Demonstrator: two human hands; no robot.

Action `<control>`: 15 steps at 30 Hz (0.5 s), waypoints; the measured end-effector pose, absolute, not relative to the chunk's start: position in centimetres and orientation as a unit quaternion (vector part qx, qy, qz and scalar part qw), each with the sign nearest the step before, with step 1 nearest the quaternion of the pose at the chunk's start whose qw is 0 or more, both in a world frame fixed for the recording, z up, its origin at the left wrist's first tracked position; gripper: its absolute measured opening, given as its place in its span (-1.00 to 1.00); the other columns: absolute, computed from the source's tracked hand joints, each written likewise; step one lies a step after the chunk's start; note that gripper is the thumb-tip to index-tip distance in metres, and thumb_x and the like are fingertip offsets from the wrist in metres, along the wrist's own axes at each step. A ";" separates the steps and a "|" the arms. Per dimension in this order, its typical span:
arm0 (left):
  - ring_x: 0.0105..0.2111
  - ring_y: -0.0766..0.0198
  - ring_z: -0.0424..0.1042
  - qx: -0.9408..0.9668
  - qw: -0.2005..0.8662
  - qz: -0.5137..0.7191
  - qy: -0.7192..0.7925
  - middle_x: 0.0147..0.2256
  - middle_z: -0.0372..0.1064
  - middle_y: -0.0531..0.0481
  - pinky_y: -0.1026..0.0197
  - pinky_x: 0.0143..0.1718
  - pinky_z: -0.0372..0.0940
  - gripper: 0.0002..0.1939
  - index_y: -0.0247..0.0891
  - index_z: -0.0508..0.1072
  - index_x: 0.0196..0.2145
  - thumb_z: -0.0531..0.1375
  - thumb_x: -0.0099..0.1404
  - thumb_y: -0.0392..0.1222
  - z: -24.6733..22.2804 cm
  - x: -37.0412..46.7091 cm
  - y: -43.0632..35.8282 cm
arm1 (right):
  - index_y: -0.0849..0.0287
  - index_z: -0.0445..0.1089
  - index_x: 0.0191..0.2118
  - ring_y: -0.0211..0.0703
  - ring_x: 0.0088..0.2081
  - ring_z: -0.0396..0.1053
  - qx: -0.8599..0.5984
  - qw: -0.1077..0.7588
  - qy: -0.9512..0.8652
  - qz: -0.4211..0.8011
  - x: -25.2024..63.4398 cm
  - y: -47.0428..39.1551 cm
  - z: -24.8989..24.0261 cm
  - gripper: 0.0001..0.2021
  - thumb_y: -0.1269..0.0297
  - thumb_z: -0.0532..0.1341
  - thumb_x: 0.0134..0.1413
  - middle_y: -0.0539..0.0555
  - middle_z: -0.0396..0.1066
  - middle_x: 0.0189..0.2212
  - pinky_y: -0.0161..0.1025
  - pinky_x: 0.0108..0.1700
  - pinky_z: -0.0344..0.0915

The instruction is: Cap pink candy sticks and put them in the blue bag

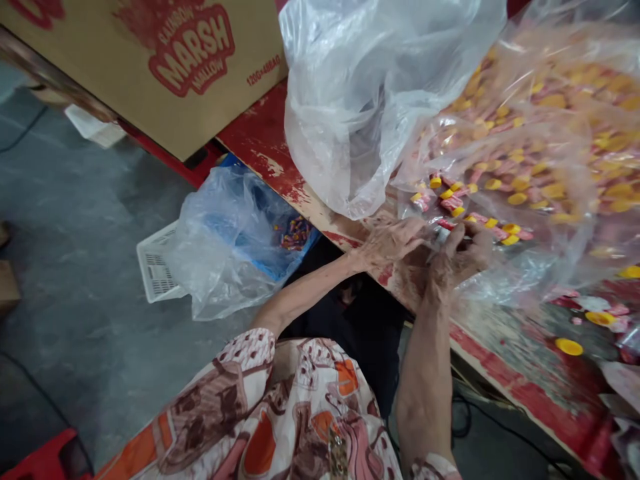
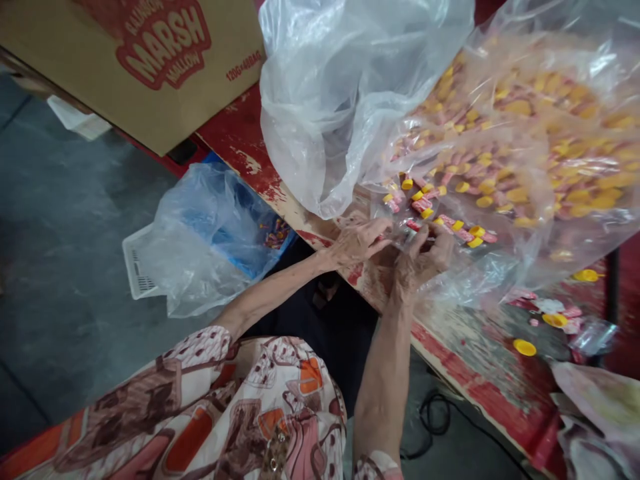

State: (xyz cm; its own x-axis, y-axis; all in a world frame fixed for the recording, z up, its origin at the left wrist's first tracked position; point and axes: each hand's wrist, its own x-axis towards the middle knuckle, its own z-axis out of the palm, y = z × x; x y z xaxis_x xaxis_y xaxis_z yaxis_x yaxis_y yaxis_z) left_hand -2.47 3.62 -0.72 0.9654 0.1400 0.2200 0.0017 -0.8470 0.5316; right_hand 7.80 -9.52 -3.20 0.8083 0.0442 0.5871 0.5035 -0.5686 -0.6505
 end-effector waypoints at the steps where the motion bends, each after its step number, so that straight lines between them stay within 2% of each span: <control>1: 0.12 -0.03 0.61 0.949 0.283 0.135 0.037 0.10 0.60 -0.32 -0.04 0.18 0.44 -0.77 -0.24 0.51 0.18 0.18 0.65 -0.22 -0.8 -2.7 3.6 | 0.15 0.50 -0.13 0.01 -0.28 0.48 -0.848 0.427 -0.155 -0.273 7.6 -9.6 -3.0 -0.70 0.11 0.09 0.46 0.27 0.58 -0.23 -0.03 -0.16 0.42; 4: 0.20 -0.06 0.57 0.937 0.310 0.156 0.045 0.09 0.59 -0.36 -0.06 0.26 0.42 -0.77 -0.27 0.51 0.14 0.16 0.67 -0.16 -0.7 -3.7 3.4 | 0.14 0.49 -0.13 0.00 -0.28 0.46 -0.873 0.395 -0.142 -0.248 7.2 -9.7 -2.6 -0.71 0.12 0.08 0.48 0.28 0.57 -0.21 -0.03 -0.13 0.42; 8: 0.20 -0.08 0.56 0.931 0.318 0.175 0.037 0.04 0.58 -0.34 -0.08 0.28 0.42 -0.83 -0.26 0.51 0.07 0.16 0.62 -0.25 -0.6 -5.4 4.0 | 0.13 0.49 -0.11 0.01 -0.26 0.47 -0.889 0.392 -0.138 -0.193 6.6 -9.7 -2.1 -0.75 0.14 0.11 0.45 0.25 0.56 -0.19 -0.02 -0.12 0.42; 12: 0.06 0.04 0.59 0.900 0.330 0.273 0.078 0.01 0.59 -0.23 -0.04 0.22 0.48 -0.80 -0.21 0.47 0.12 0.12 0.64 -0.24 -1.5 -8.7 6.6 | 0.12 0.47 -0.08 0.07 -0.17 0.48 -0.867 0.425 -0.112 -0.234 6.1 -9.2 -1.4 -0.73 0.12 0.08 0.47 0.26 0.54 -0.15 0.01 -0.10 0.41; 15: -0.10 0.12 0.58 0.859 0.316 0.368 0.160 -0.07 0.57 -0.17 0.01 0.09 0.52 -0.78 -0.18 0.43 0.16 0.11 0.66 -0.16 -3.1 -12.9 9.7 | 0.13 0.48 -0.13 0.01 -0.20 0.46 -0.888 0.406 -0.138 -0.165 5.6 -8.8 -1.1 -0.78 0.19 0.12 0.41 0.25 0.56 -0.17 -0.03 -0.07 0.41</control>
State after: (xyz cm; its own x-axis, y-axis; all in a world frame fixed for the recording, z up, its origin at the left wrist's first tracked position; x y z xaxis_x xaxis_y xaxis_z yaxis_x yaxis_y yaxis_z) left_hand -12.90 9.69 -3.05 0.6770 0.5088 0.5318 0.0428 -0.7486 0.6617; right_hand 5.62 -8.81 -1.12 0.9078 0.1112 0.4045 0.3787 -0.6321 -0.6760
